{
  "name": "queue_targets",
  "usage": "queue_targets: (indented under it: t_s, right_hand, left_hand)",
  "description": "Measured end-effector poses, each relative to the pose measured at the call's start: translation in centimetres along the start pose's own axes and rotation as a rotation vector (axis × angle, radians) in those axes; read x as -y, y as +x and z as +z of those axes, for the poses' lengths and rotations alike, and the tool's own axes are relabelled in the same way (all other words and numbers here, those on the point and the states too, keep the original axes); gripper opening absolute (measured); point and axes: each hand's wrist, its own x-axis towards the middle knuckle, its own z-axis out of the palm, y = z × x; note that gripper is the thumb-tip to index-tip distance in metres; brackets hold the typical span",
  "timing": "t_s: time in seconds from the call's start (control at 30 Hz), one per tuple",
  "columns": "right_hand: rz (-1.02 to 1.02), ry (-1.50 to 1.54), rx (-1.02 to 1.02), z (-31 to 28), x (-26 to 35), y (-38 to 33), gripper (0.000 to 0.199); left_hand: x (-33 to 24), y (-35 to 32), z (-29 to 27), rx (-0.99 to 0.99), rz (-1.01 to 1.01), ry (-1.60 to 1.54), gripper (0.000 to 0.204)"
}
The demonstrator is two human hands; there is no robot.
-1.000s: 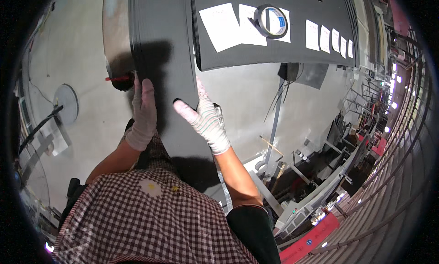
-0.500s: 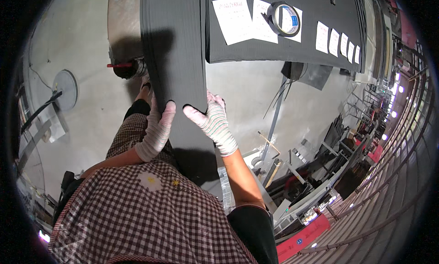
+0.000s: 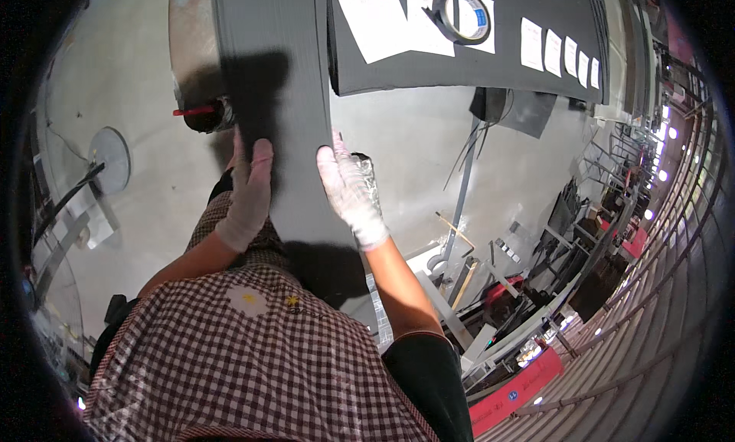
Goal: The worker is assembling and taping industrial foam-like panel components, then moving them to a conveyor and sorting station.
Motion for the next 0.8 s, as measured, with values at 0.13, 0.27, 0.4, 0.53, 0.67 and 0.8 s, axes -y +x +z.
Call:
queue_targets:
  t_s: [0.13, 0.27, 0.4, 0.53, 0.67, 0.8]
  right_hand:
    - [-0.044, 0.438, -0.177, 1.5, -0.8, 2.0, 0.062]
    - [-0.116, 0.413, -0.098, -1.9, 5.2, 1.8, 0.066]
    - [0.131, 0.274, 0.066, -1.0, 2.0, 0.3, 0.068]
    - [-0.022, 0.435, -0.091, -1.2, 2.9, 2.7, 0.063]
    - [-0.07, 0.429, -0.151, -2.4, 5.8, 0.9, 0.067]
    - [0.19, 0.218, 0.112, -2.0, 3.2, 1.5, 0.072]
  left_hand:
    - [0.6, 2.9, 0.1, 0.019, 0.01, 0.218, 0.071]
    - [-3.0, 4.3, 0.9, 0.025, -0.132, 0.005, 0.077]
    - [0.2, 2.1, -0.2, 0.073, 0.048, -0.1, 0.081]
    - [-2.7, 4.8, 0.0, 0.157, 0.025, 0.119, 0.079]
    - [-4.3, 4.3, 1.4, 0.004, -0.039, -0.072, 0.08]
    - [1.1, 3.8, -0.1, 0.026, -0.016, 0.099, 0.081]
